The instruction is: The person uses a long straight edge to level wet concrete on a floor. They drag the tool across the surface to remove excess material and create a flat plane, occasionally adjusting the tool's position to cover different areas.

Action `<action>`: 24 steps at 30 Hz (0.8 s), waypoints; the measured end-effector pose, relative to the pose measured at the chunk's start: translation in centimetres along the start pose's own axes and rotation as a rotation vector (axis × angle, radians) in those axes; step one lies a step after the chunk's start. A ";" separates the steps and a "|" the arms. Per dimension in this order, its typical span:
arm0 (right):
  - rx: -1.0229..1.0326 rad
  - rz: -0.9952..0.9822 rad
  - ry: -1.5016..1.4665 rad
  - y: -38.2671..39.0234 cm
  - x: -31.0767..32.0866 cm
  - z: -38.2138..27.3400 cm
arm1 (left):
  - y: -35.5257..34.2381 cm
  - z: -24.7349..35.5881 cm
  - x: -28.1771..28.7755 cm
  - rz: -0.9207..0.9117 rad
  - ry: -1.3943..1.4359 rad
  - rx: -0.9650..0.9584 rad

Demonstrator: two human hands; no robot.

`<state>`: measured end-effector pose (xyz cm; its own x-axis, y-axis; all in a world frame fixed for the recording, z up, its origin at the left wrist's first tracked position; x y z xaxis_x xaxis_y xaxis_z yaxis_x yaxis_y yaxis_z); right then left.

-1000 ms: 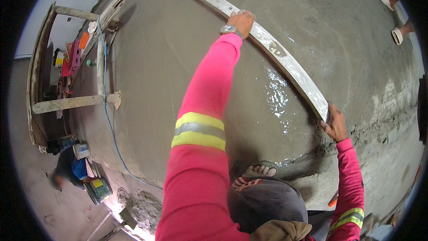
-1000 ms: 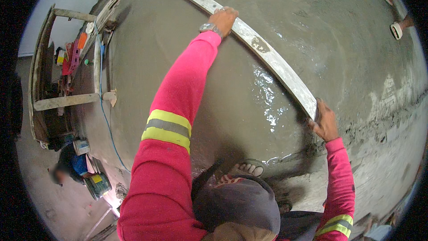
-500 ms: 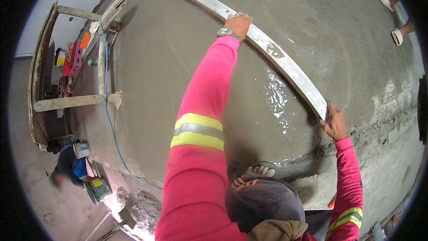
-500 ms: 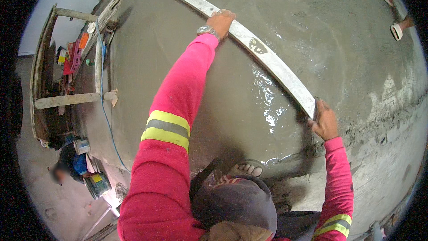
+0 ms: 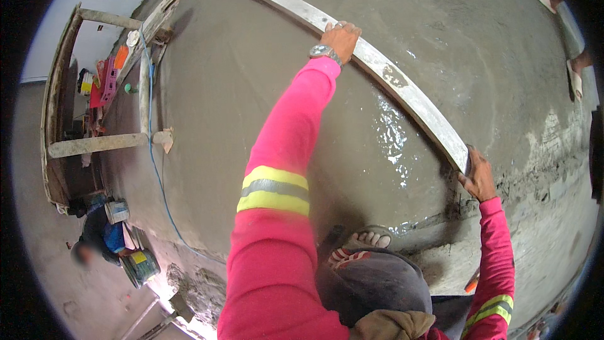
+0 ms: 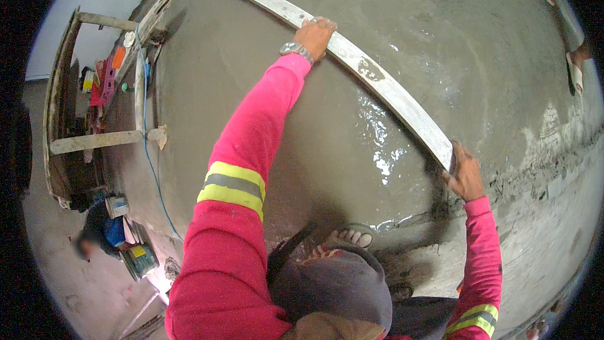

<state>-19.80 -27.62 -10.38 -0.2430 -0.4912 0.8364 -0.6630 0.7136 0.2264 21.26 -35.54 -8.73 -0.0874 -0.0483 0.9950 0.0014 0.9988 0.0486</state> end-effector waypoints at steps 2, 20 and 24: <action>0.003 0.014 0.019 -0.3 -0.1 0.3 | -0.1 -0.2 0.5 0.028 -0.012 0.001; -0.055 0.001 -0.015 0.6 0.6 0.0 | 2.0 0.1 0.0 0.049 0.011 0.004; -0.019 0.002 -0.004 1.4 0.5 0.3 | 2.5 0.6 0.5 0.031 0.012 -0.013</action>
<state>-21.05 -27.06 -9.85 -0.2475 -0.4914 0.8350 -0.6491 0.7239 0.2337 20.58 -33.08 -8.22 -0.0747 -0.0170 0.9971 0.0166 0.9997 0.0183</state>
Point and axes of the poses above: each hand's wrist, its own y-axis away from the middle knuckle, its own x-axis out of the back of the hand, z = x × y, the point moved 10 cm from there along -y, towards the middle knuckle
